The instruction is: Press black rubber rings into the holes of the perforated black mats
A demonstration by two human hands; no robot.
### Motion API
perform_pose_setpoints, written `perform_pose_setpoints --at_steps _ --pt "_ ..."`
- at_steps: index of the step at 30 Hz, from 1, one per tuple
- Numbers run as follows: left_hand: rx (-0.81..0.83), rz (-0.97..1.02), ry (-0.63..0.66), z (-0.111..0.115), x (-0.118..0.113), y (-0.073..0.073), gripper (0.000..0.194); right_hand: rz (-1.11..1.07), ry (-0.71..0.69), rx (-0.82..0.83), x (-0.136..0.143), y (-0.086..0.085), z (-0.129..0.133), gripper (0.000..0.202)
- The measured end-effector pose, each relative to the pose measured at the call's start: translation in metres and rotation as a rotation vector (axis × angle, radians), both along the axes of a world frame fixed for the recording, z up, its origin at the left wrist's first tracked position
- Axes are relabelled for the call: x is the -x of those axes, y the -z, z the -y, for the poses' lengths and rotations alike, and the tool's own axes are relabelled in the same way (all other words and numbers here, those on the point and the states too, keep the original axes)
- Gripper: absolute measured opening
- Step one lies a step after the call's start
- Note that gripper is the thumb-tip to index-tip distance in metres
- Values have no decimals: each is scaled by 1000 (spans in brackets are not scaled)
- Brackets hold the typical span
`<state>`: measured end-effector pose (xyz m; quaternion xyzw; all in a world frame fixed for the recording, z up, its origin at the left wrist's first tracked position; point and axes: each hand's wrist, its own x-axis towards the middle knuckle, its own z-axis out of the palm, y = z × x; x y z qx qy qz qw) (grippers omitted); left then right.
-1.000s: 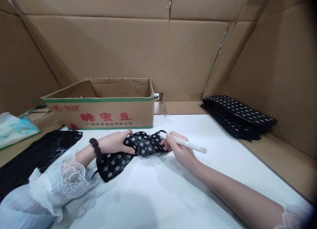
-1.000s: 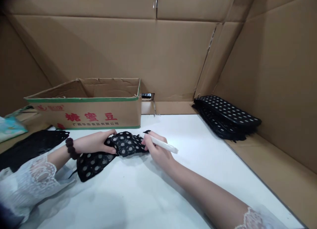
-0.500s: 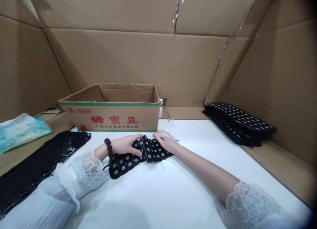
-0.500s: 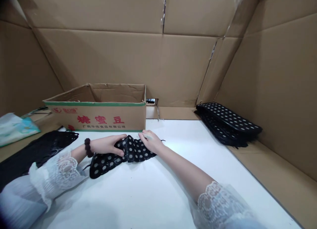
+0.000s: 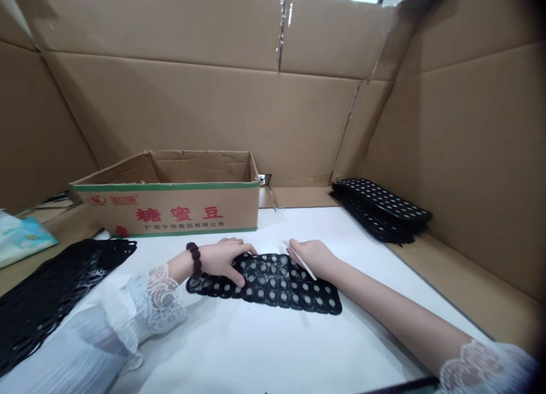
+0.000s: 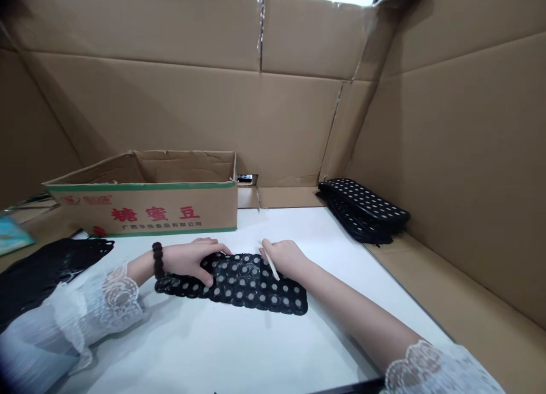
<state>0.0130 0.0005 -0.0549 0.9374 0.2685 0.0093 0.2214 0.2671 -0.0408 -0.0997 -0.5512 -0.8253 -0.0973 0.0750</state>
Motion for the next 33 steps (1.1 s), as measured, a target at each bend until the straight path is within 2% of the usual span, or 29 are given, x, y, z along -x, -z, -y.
perform_pose_setpoints --at_steps 2,5,7,9,12,15,18,21,26,33 --pt "14 35 -23 0 -13 1 48 -22 -16 -15 -5 -5 -1 24" --pt "-3 147 -154 5 -30 13 30 -133 -16 -44 -1 -12 -2 27" --pt "-32 214 -236 9 -36 24 24 -419 -27 -36 8 -14 -2 33" --pt "-23 277 -275 13 -38 33 19 -711 -52 44 17 -13 0 38" --pt "49 342 -303 14 -36 39 15 -942 -27 219 23 -8 3 41" --pt "152 378 -342 11 -36 38 14 -977 28 314 21 -4 9 41" --pt "218 409 -356 9 -37 37 23 -974 23 344 18 -4 15 39" --pt "188 378 -331 10 -39 37 30 -975 -38 361 20 -5 17 37" --pt "151 350 -262 14 -39 33 27 -985 -84 314 23 -5 14 39" --pt "166 358 -290 20 -41 33 25 -1061 -86 312 21 -13 18 38"
